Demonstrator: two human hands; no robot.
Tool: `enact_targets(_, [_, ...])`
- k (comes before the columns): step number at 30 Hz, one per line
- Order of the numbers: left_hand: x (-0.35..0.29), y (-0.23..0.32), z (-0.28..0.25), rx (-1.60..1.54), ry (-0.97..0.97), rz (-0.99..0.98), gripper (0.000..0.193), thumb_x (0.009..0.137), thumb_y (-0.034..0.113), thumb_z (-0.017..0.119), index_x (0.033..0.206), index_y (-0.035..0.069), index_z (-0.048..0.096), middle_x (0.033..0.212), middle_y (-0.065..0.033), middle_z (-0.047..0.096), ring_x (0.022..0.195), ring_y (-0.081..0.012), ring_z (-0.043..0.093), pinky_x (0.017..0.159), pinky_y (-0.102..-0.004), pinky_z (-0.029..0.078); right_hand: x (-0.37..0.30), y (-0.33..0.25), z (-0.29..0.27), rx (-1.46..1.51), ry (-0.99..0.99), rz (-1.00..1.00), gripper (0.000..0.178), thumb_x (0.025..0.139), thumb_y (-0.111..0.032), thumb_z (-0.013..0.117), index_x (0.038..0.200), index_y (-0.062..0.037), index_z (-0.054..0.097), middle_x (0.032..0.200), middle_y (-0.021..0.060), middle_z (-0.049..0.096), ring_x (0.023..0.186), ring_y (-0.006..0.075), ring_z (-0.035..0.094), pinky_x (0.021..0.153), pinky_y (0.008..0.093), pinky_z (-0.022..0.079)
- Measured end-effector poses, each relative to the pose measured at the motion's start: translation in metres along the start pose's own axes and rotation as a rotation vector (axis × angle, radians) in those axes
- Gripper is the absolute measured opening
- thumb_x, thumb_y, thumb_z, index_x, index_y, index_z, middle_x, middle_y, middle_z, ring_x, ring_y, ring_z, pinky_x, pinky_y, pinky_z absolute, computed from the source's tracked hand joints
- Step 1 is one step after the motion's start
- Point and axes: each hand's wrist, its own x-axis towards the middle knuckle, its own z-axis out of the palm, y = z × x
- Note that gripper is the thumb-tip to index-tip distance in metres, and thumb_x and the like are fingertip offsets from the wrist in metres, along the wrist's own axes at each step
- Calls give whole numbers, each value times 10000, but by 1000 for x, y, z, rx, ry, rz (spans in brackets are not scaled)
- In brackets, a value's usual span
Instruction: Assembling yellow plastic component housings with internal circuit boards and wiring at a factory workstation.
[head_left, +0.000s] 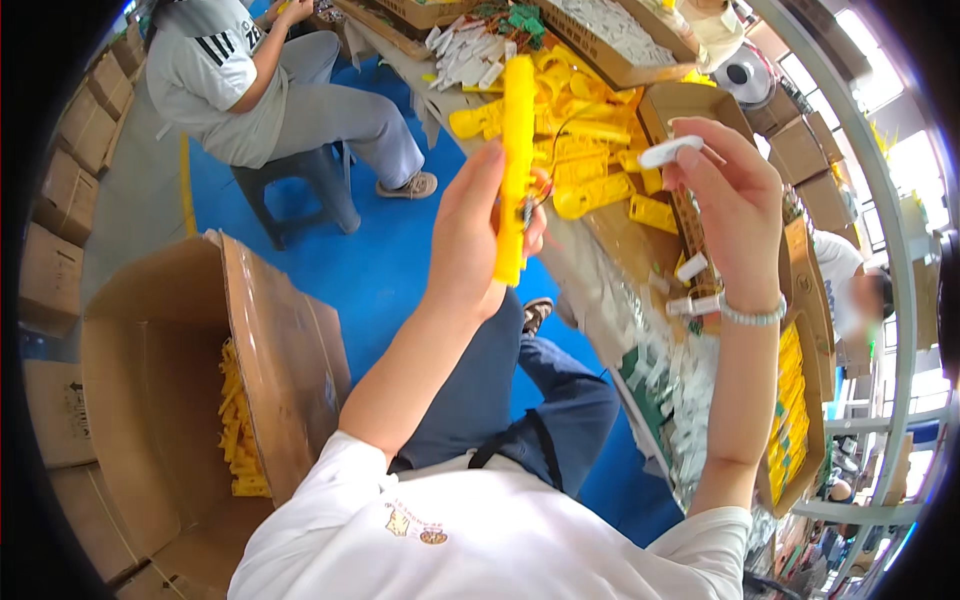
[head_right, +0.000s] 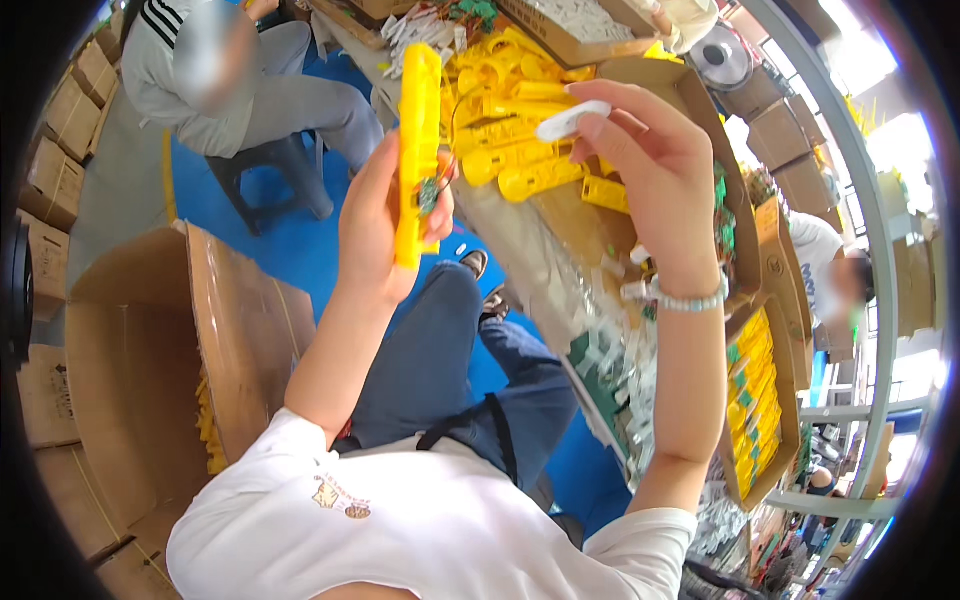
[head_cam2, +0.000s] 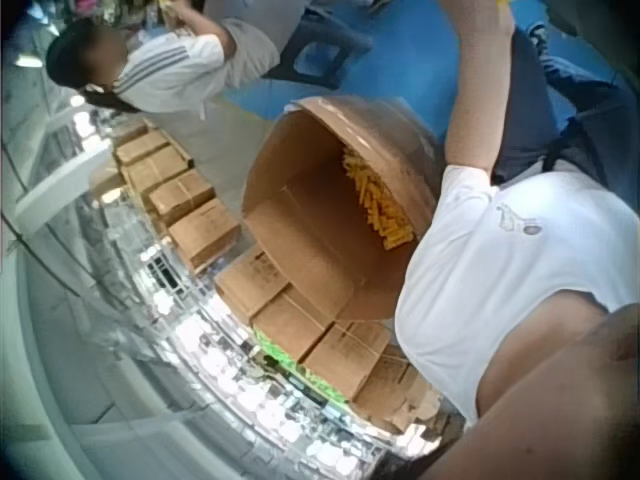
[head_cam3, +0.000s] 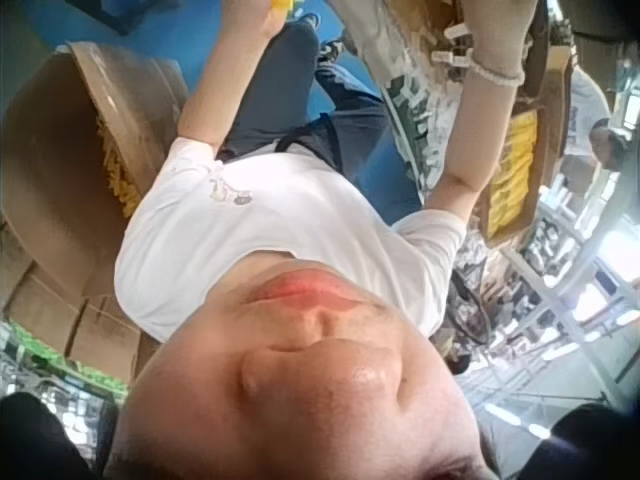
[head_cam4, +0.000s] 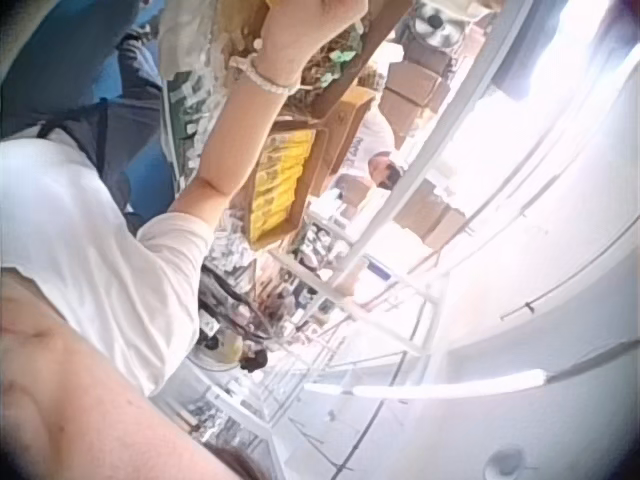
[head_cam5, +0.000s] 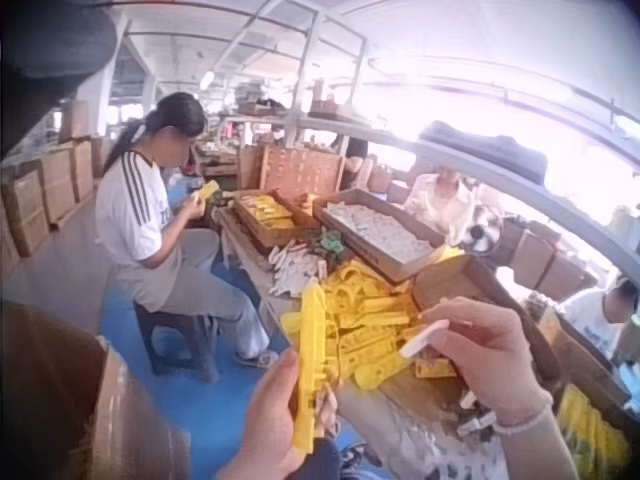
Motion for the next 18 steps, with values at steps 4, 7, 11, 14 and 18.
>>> enact_targets(4, [-20,-13,33,338,112,187,356,985,288,475,1219,25,524,875,-70,599,640,-103,542,534,-227,428,-71,-29,23,154,48,-45,282,812,97,626,1092,59,622,933,110,666,806,147,642,709,248,530])
enact_targets(7, [-40,-25,48,425,60,210,387,978,257,498,1281,17,497,908,-61,607,694,-93,562,628,-220,461,-106,-33,34,171,27,-76,265,820,113,612,1083,81,619,952,117,662,847,156,654,744,250,540])
enact_targets(11, [-60,-31,65,417,10,163,383,981,252,487,1286,22,488,912,-56,614,725,-88,580,622,-219,474,-130,-21,32,159,88,-133,223,838,92,611,1061,95,620,974,120,652,865,156,658,759,251,550])
enact_targets(14, [-71,-36,69,376,-19,90,380,984,253,476,1290,28,482,909,-52,619,720,-86,585,563,-211,461,-141,-15,33,231,193,-127,221,838,87,619,1059,93,613,967,125,653,864,160,660,749,263,563])
enact_targets(18, [-79,-41,73,403,14,62,378,986,256,465,1291,33,478,908,-48,623,712,-86,589,519,-201,444,-152,-14,30,221,193,-137,200,837,77,632,1034,99,606,952,129,661,823,163,669,745,270,569])
